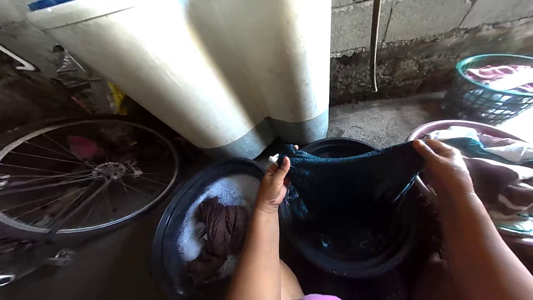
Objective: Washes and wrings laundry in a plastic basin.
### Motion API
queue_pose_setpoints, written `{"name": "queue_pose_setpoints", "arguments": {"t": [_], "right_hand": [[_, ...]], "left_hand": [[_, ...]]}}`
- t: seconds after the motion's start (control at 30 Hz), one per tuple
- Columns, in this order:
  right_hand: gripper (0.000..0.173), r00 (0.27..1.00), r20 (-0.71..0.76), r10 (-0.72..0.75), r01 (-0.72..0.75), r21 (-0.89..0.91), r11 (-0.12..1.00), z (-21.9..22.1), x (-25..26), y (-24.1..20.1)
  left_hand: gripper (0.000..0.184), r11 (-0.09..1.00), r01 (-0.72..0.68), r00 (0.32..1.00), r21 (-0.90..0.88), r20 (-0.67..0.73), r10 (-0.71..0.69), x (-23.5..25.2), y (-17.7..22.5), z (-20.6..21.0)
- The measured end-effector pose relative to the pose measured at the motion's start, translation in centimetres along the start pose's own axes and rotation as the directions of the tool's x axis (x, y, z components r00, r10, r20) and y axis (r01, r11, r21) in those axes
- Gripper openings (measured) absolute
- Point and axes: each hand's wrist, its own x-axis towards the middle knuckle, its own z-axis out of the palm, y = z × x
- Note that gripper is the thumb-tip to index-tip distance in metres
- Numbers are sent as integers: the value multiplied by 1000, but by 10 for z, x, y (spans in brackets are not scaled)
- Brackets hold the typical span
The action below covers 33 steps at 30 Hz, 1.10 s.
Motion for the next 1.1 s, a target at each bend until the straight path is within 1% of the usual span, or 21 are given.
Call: {"name": "queue_pose_setpoints", "arguments": {"t": [0.07,0.1,0.13,0.17,0.2,0.23,0.3,0.33,0.4,0.47,0.53,0.6,0.7,0.77,0.8,0.87,0.9,0.93,1.0,1.07,1.1], "right_hand": [[15,1000,1,-32,31,112,993,4,0,-2],[17,999,-5,-43,43,166,985,8,-2,-5],[18,999,-4,-36,36,194,980,17,-5,-7],[18,1000,12,-9,7,168,986,28,-11,-8],[18,997,66,26,-30,72,997,41,-18,-6],[21,985,164,52,-43,-54,998,55,-26,-1],[24,917,387,95,-1,-237,972,84,-42,11],[25,877,464,125,16,-288,958,96,-49,16],[23,823,538,181,24,-351,936,105,-55,22],[23,788,564,248,-20,-379,925,100,-51,22],[23,755,585,296,-48,-402,915,91,-44,22],[23,740,601,302,-40,-408,912,85,-41,22],[20,734,622,273,-125,-272,954,83,-41,24],[21,702,654,281,-195,-203,960,82,-40,32],[24,678,679,283,-178,-222,959,82,-41,39],[33,612,730,303,-40,-354,934,84,-45,56],[34,587,742,322,31,-418,908,87,-50,66],[33,583,735,346,81,-476,876,92,-55,76],[32,634,672,383,117,-572,812,102,-63,83],[29,691,614,381,92,-597,797,109,-66,80],[26,724,587,363,50,-569,821,111,-68,79]], "left_hand": [[43,993,-51,997,-109,46,56,3,4,-6],[46,983,-67,996,-173,42,75,5,2,-5],[46,972,-66,998,-226,8,70,6,-3,-2],[45,968,-33,999,-250,-36,25,7,-12,5],[46,966,47,996,-254,-56,-63,6,-26,14],[52,960,156,986,-234,-17,-165,4,-44,22],[62,927,360,930,-107,115,-348,-7,-76,45],[57,898,438,891,-49,158,-426,-14,-83,56],[39,864,500,845,54,188,-500,-23,-85,74],[43,874,461,840,157,243,-486,-22,-85,76],[47,879,364,835,309,309,-455,-18,-87,72],[37,860,305,838,410,313,-447,-16,-87,70],[22,854,244,893,460,237,-382,-12,-81,72],[24,870,190,945,455,156,-287,-9,-70,72],[24,884,166,966,437,109,-235,-7,-65,71],[21,916,138,988,376,10,-153,-3,-53,66],[19,928,131,991,348,-34,-127,-1,-47,62],[17,936,119,992,332,-68,-103,1,-43,58],[14,944,103,991,313,-108,-73,4,-38,48],[13,954,106,989,282,-127,-72,4,-35,44],[13,960,102,989,259,-129,-71,3,-34,44]]}}
